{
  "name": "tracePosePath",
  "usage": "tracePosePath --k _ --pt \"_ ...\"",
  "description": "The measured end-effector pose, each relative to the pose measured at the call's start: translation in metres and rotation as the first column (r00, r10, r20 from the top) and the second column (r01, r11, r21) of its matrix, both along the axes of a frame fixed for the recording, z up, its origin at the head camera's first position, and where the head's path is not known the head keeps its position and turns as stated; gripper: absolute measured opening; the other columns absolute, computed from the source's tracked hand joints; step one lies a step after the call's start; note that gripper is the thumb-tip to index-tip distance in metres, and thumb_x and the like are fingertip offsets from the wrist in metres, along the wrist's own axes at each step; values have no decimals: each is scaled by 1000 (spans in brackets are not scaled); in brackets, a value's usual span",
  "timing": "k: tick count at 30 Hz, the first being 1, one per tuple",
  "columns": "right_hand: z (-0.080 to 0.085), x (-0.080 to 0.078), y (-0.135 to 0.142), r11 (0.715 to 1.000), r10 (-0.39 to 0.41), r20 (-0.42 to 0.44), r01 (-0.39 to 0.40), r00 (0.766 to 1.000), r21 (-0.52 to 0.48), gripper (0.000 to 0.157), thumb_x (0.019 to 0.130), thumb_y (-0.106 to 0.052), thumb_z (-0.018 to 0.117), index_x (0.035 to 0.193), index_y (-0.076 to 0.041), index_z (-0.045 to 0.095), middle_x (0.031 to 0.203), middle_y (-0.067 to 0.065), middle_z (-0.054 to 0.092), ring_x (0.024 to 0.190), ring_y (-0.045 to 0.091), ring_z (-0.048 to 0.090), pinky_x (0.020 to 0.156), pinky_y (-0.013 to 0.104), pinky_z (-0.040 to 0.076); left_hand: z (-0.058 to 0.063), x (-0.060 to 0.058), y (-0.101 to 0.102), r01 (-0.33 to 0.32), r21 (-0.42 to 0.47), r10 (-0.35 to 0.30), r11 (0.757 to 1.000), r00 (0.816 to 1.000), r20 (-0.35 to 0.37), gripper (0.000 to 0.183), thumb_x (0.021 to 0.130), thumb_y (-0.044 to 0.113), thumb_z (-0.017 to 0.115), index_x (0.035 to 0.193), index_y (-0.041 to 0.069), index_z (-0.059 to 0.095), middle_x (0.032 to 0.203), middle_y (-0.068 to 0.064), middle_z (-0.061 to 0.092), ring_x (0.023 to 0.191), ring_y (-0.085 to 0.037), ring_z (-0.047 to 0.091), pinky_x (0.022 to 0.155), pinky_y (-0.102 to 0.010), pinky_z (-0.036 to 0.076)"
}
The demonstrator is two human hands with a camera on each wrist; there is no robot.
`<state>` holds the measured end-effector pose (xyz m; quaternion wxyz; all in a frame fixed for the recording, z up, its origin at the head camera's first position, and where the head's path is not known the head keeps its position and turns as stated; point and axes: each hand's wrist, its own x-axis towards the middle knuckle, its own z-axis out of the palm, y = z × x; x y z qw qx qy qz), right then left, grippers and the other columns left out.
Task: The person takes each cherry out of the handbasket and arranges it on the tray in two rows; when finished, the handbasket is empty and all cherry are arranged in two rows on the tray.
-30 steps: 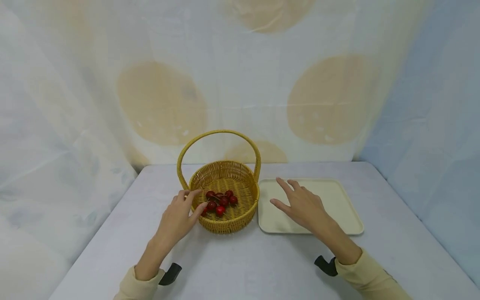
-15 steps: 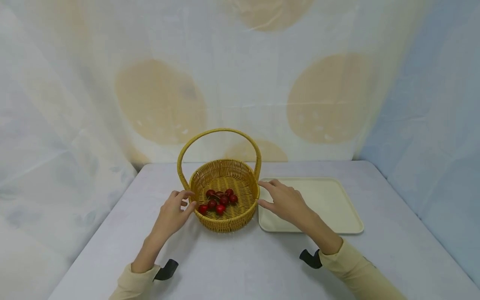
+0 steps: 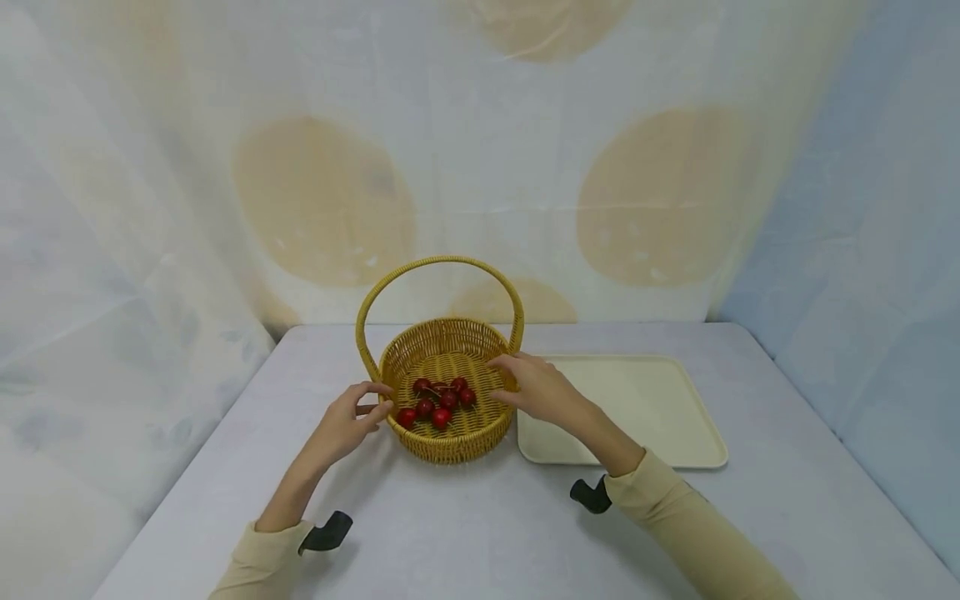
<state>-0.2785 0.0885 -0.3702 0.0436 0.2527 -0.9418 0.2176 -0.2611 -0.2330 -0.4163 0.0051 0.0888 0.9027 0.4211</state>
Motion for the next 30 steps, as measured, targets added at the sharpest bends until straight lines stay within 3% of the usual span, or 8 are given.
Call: tracePosePath --k 7,12,15,20,30 --pt "4 -7 -7 998 55 25 -55 998 -6 43 90 -29 72 128 -12 62 101 4 65 92 20 58 78 34 50 6 -1 3 25 108 -35 994 995 90 39 99 30 59 130 8 53 138 -20 53 116 -38 63 86 -43 62" --pt "5 -18 -16 995 96 97 -94 991 -26 40 90 -24 72 126 -9 62 106 10 68 98 26 63 81 37 55 2 -1 -1 11 180 -35 984 991 131 41 98 30 61 131 7 53 139 -18 51 116 -37 63 86 -42 62" --pt "5 -26 -19 995 95 166 -89 982 -40 38 91 -22 71 124 -8 62 109 14 69 102 29 66 83 39 57 -4 -4 -3 9 195 -35 981 990 134 43 97 33 62 130 8 53 139 -17 50 114 -34 63 86 -42 61" --pt "4 -34 -24 996 84 221 -77 972 -39 37 90 -20 72 123 -6 63 103 12 72 93 22 68 76 33 58 -8 -4 -5 4 215 -37 977 988 149 45 96 34 63 131 7 53 142 -17 47 113 -32 64 88 -44 61" --pt "2 -47 -29 994 94 321 -109 942 29 39 90 -21 72 124 -7 61 105 11 69 84 18 65 66 28 54 -8 -7 -4 15 237 -50 971 988 144 44 96 35 62 130 9 52 142 -17 48 113 -32 64 88 -44 61"
